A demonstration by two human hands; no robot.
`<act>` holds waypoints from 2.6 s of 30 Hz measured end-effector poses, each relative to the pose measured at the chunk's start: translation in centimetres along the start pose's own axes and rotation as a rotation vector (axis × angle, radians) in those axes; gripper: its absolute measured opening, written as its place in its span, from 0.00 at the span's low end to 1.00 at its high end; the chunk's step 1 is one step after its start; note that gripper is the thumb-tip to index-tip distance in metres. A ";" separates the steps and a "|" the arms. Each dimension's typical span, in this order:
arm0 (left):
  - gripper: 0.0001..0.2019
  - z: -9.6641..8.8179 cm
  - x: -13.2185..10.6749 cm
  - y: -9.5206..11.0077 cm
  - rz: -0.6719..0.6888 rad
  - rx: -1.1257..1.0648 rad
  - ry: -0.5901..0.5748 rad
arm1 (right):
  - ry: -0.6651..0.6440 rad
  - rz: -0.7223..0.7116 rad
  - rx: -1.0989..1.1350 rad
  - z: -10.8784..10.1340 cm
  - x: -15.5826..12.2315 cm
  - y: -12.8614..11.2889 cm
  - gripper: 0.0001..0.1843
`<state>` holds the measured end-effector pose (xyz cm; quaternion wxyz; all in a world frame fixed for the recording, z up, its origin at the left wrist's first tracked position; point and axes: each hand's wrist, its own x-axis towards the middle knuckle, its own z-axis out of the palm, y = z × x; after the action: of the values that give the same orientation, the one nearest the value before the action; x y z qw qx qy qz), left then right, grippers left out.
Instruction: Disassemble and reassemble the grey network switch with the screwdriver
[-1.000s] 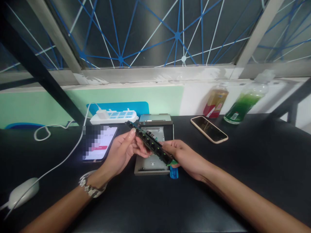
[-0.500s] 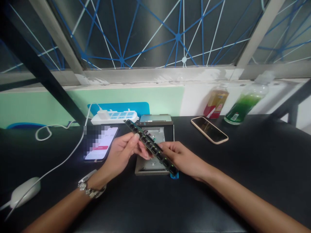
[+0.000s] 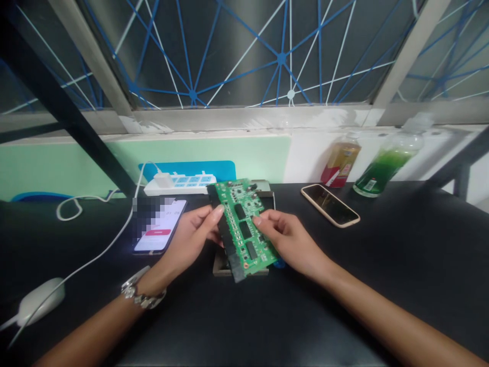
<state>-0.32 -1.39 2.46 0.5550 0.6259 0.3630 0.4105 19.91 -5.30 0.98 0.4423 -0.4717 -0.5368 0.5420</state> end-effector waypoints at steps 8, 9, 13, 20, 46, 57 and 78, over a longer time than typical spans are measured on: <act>0.19 -0.5 1.1 -1.4 -0.130 -0.077 0.041 | 0.264 -0.222 -0.657 -0.9 -0.4 -0.8 0.23; 0.19 -0.4 1.1 -1.5 -0.122 -0.074 0.047 | 0.327 -0.250 -0.808 -0.8 -0.4 -1.4 0.24; 0.19 0.0 1.0 -1.5 -0.077 -0.052 0.067 | 0.365 -0.278 -1.315 0.8 0.4 -4.0 0.25; 0.20 -0.1 0.9 -2.1 0.025 0.077 0.086 | 0.210 -0.209 -1.575 3.4 3.1 -4.7 0.23; 0.26 -1.2 1.2 -6.2 0.214 0.782 -0.032 | -0.021 0.026 -1.575 0.8 4.5 -1.6 0.20; 0.26 -1.1 1.1 -6.1 0.186 0.794 -0.043 | -0.034 -0.068 -1.493 4.5 5.8 -1.4 0.19; 0.07 -7.2 2.7 -0.1 0.504 0.886 0.156 | -0.092 -0.052 -0.222 -5.2 -0.3 -2.4 0.25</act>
<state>-5.84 3.89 2.97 0.0918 0.8366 0.3803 0.3836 25.05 -4.68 3.54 0.3761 -0.4785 -0.6252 0.4886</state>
